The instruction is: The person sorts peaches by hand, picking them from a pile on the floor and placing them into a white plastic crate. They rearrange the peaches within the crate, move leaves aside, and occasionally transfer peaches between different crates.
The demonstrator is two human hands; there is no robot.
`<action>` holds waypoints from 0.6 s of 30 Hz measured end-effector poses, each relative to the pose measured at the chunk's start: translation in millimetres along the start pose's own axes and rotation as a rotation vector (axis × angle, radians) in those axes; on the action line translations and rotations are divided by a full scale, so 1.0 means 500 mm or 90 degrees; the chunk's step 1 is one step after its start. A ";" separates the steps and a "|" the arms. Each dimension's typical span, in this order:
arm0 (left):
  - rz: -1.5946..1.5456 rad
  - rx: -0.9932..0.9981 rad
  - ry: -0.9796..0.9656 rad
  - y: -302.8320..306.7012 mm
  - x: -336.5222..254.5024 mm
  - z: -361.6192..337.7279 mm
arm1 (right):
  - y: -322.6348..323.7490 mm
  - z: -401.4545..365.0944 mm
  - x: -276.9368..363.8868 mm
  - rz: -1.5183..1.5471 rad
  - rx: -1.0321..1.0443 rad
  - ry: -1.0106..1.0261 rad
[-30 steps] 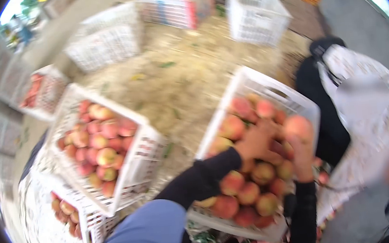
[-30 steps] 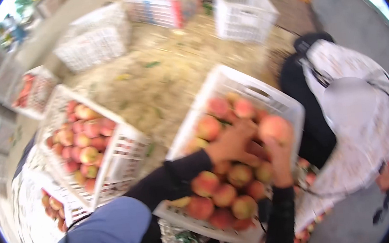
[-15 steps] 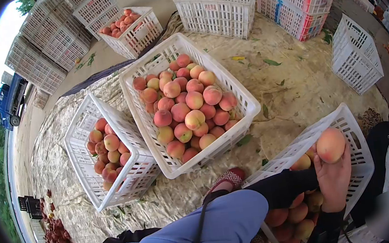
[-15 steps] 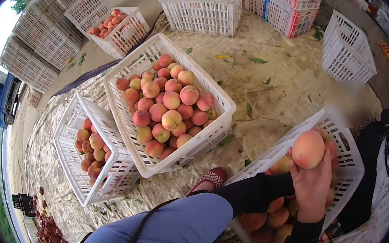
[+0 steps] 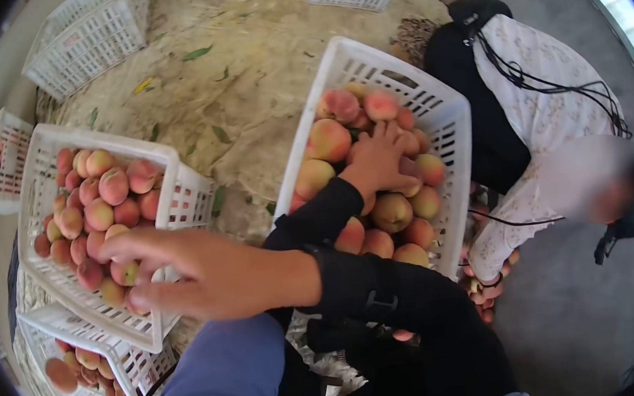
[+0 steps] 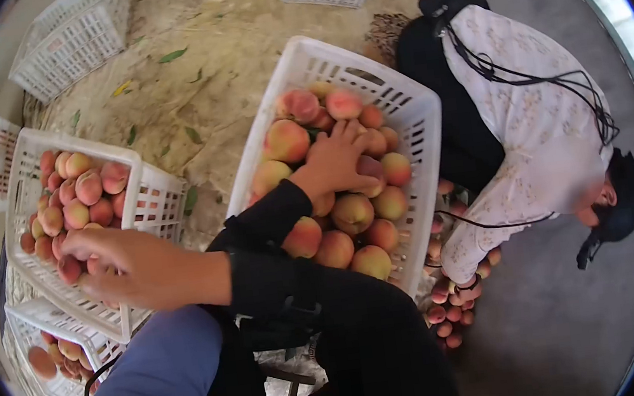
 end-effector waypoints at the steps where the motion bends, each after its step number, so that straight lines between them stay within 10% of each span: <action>1: 0.019 0.008 -0.001 -0.003 0.000 0.002 | 0.063 -0.045 -0.016 -0.175 -0.133 -0.013; 4: 0.065 -0.027 -0.022 -0.029 0.007 -0.007 | 0.252 -0.228 -0.068 -0.316 -0.443 -0.052; 5: 0.098 -0.070 -0.026 -0.024 0.008 -0.006 | 0.325 -0.303 -0.073 -0.666 -0.583 -0.093; 6: 0.094 -0.072 -0.032 -0.014 0.006 0.003 | 0.393 -0.363 -0.111 -0.252 -0.650 -0.128; 8: 0.072 0.079 0.017 0.004 0.006 0.017 | 0.516 -0.462 -0.120 -0.233 -0.747 -0.162; 18: 0.109 0.110 0.025 0.003 0.035 0.046 | 0.826 -0.310 -0.203 -0.625 -0.619 -0.350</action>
Point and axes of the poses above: each hand's wrist, its own z-axis towards the middle knuckle, its own y-axis out of the back of the hand, x = y × z, the point moved 6 cm from there along z, towards the middle knuckle, and after that the axes turned 15 degrees about -y, right-handed, at the moved point
